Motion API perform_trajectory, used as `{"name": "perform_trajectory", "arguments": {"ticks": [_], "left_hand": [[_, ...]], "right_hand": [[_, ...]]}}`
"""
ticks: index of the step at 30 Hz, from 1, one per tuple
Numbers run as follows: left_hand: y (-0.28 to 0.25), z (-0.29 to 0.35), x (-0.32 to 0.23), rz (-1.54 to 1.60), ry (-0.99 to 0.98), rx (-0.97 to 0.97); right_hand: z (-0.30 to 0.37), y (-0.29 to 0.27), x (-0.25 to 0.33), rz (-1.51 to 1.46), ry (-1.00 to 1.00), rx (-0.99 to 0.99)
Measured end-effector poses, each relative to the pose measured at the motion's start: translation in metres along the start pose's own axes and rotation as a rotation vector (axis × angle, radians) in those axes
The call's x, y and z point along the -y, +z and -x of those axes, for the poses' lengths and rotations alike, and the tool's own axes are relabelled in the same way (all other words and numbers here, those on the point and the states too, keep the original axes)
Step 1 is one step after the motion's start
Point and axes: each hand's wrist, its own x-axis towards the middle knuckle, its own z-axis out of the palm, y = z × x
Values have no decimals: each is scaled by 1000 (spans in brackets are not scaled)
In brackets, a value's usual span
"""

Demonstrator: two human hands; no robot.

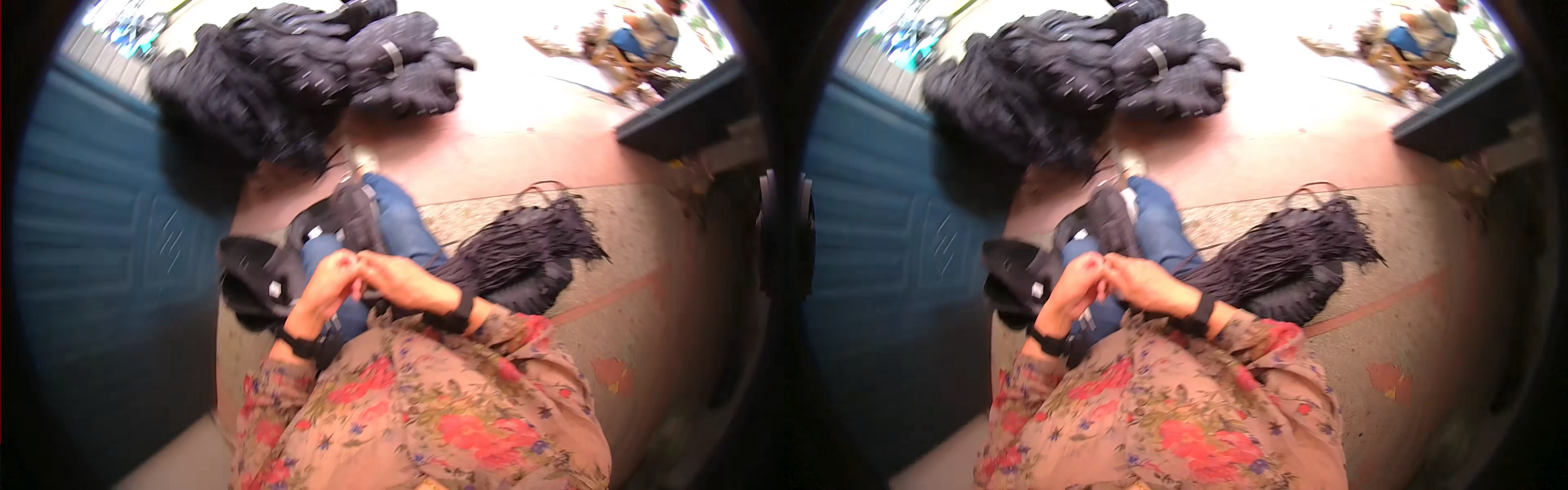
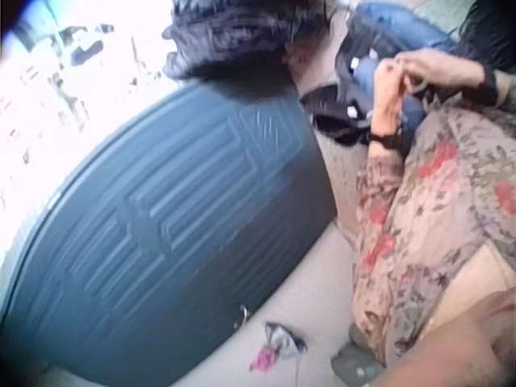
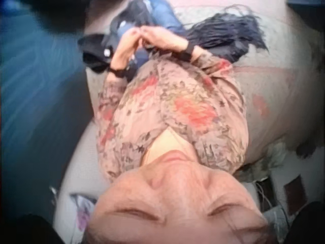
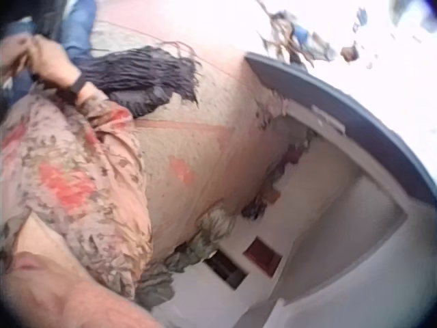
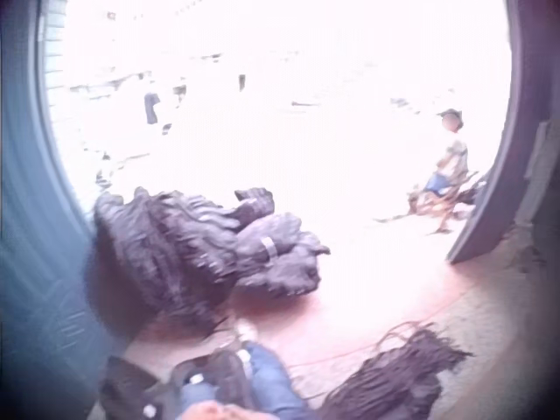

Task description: The recorder is threading laces into black shoes and securing them.

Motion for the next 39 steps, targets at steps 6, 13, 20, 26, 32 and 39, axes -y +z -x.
{"name": "perform_trajectory", "arguments": {"ticks": [6, 13, 20, 26, 32, 39], "left_hand": [[-21, -27, -31, -311, 72, -272], [-44, -65, 2, -1099, 202, -542], [-50, -76, 22, -1210, 326, -656], [-50, -73, 19, -1160, 327, -620], [-53, -71, 16, -1105, 302, -577], [-52, -67, 12, -1000, 302, -531]], "right_hand": [[-30, -15, -31, 312, 57, -215], [-65, -27, -65, 180, 328, -282], [-78, -28, -83, 620, 13, -330], [-83, -26, -88, 581, 111, -303], [-87, -25, -80, 671, -21, -292], [-96, -15, -78, 1015, -5, -256]]}}
